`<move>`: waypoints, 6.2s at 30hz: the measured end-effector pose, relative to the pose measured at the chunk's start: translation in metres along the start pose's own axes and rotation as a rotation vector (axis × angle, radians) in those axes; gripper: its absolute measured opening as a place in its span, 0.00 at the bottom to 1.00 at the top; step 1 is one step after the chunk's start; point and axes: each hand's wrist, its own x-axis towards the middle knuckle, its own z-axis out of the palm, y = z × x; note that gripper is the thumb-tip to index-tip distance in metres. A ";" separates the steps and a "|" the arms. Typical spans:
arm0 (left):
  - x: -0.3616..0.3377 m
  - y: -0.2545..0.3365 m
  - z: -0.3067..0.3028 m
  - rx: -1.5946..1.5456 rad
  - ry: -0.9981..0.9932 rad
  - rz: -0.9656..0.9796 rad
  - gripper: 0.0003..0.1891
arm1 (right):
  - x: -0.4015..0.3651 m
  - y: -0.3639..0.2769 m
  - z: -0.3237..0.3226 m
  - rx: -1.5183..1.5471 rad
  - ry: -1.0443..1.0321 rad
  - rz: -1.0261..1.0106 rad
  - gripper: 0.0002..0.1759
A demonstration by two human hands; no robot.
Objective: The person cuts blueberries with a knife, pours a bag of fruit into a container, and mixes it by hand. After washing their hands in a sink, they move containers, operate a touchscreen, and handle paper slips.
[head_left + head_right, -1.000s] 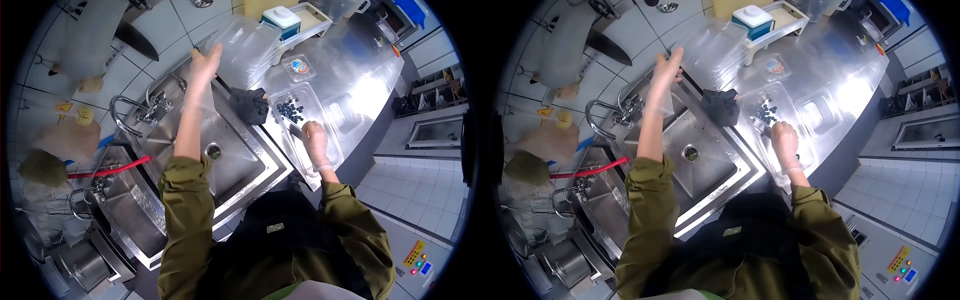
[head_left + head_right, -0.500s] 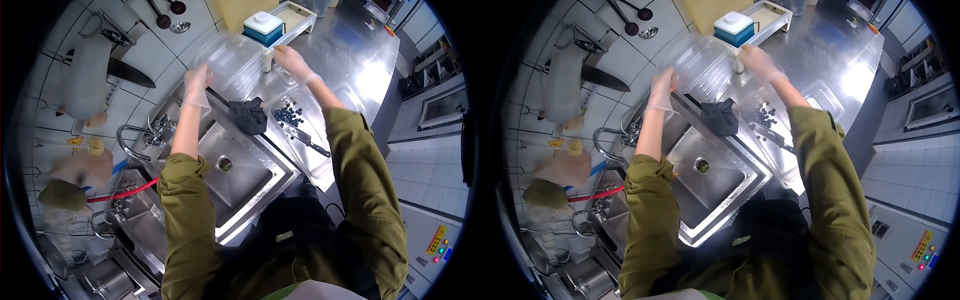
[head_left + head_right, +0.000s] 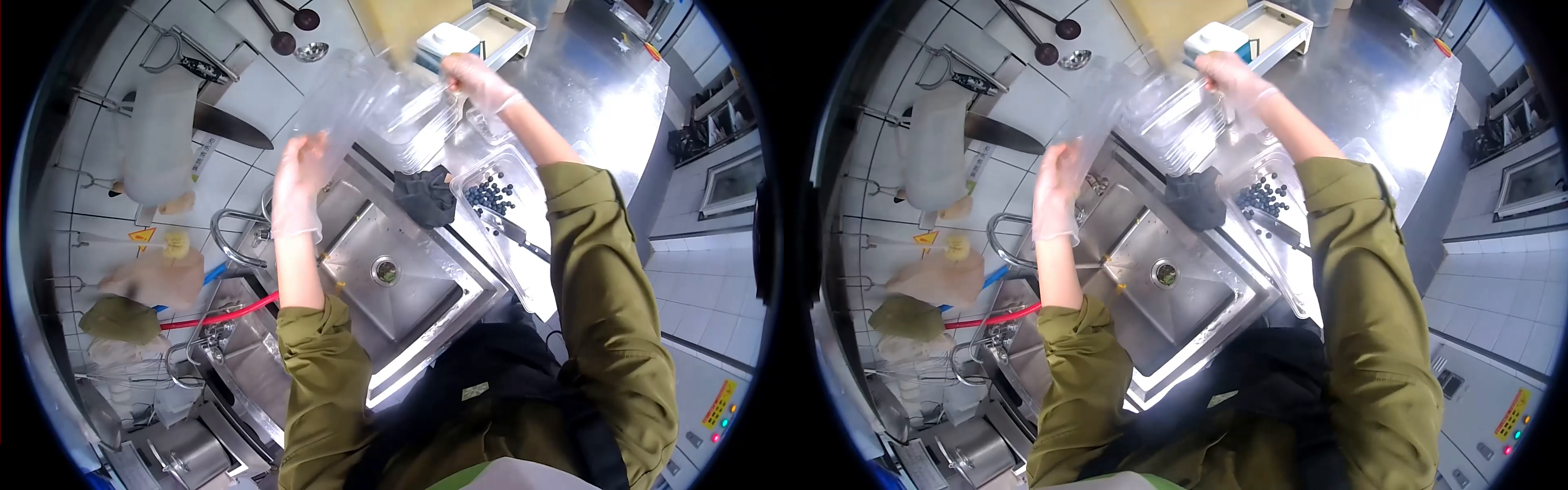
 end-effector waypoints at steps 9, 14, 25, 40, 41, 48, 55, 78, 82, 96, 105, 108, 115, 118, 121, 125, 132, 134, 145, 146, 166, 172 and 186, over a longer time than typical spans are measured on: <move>0.037 -0.043 0.018 0.362 -0.095 0.158 0.12 | -0.153 -0.081 -0.123 -0.137 0.321 -0.147 0.12; 0.054 -0.069 0.044 1.352 0.099 0.371 0.26 | -0.257 -0.101 -0.180 0.021 0.394 -0.168 0.09; -0.186 -0.037 0.068 0.945 0.539 0.634 0.24 | -0.213 -0.096 -0.067 -0.304 -0.218 -0.195 0.10; -0.372 -0.065 -0.066 0.889 0.874 0.670 0.22 | -0.232 -0.027 0.099 0.263 -0.380 -0.002 0.06; -0.373 -0.071 -0.057 0.887 0.876 0.653 0.21 | -0.229 -0.029 0.085 0.503 -0.298 0.130 0.06; -0.358 -0.144 0.039 0.786 0.746 0.686 0.23 | -0.220 0.001 -0.183 0.981 0.184 -0.007 0.03; -0.306 -0.343 0.258 0.896 -0.058 0.340 0.17 | -0.230 0.031 -0.491 0.337 0.769 -0.019 0.06; 0.014 -0.912 0.693 -0.306 0.319 -0.093 0.28 | -0.269 -0.050 -1.044 -0.140 0.366 0.640 0.11; 0.003 -0.926 0.706 -0.158 0.402 0.001 0.23 | -0.208 -0.037 -1.052 -0.144 0.126 0.757 0.10; -0.401 -1.004 0.600 0.729 1.693 -0.084 0.21 | -0.055 0.141 -1.015 -0.709 -0.546 0.986 0.04; -0.532 -1.002 0.393 0.868 1.929 -0.174 0.37 | -0.119 0.265 -0.861 -0.796 -1.297 0.749 0.09; -0.554 -1.013 0.368 1.011 1.926 -0.309 0.33 | -0.105 0.313 -0.778 -0.735 -0.866 0.503 0.11; -0.429 -1.017 0.407 1.281 1.886 0.026 0.24 | -0.069 0.356 -0.682 -1.331 -0.314 -0.604 0.27; -0.271 -1.004 0.432 0.868 1.307 0.406 0.20 | -0.037 0.371 -0.688 -1.196 -0.415 -0.475 0.28; -0.092 -0.990 0.437 0.624 0.790 0.510 0.17 | -0.007 0.379 -0.694 -0.899 -0.488 -0.375 0.26; 0.118 -0.955 0.427 0.382 0.888 0.501 0.14 | -0.010 0.359 -0.729 -0.477 -0.506 -0.192 0.23; 0.266 -0.927 0.416 0.179 1.288 0.434 0.15 | -0.015 0.339 -0.741 -0.416 -0.148 0.240 0.26; 0.276 -0.934 0.423 0.280 1.168 0.481 0.14 | -0.009 0.343 -0.753 -0.321 -0.151 0.261 0.29; 0.000 -0.991 0.503 0.362 1.264 0.745 0.15 | -0.069 0.333 -0.698 -0.421 -0.755 0.143 0.31; -0.026 -0.997 0.512 0.301 1.264 0.646 0.18 | -0.079 0.332 -0.686 -0.491 -0.782 0.091 0.31; -0.402 -0.814 0.551 0.873 1.428 0.283 0.33 | -0.272 0.025 -0.769 -0.006 -1.019 0.495 0.10; -0.444 -0.907 0.447 1.088 1.538 -0.527 0.31 | -0.225 -0.036 -0.803 0.023 -0.910 0.428 0.11; -0.217 -0.818 0.701 0.737 1.035 -0.124 0.22 | -0.123 -0.132 -0.845 0.174 -0.576 0.565 0.15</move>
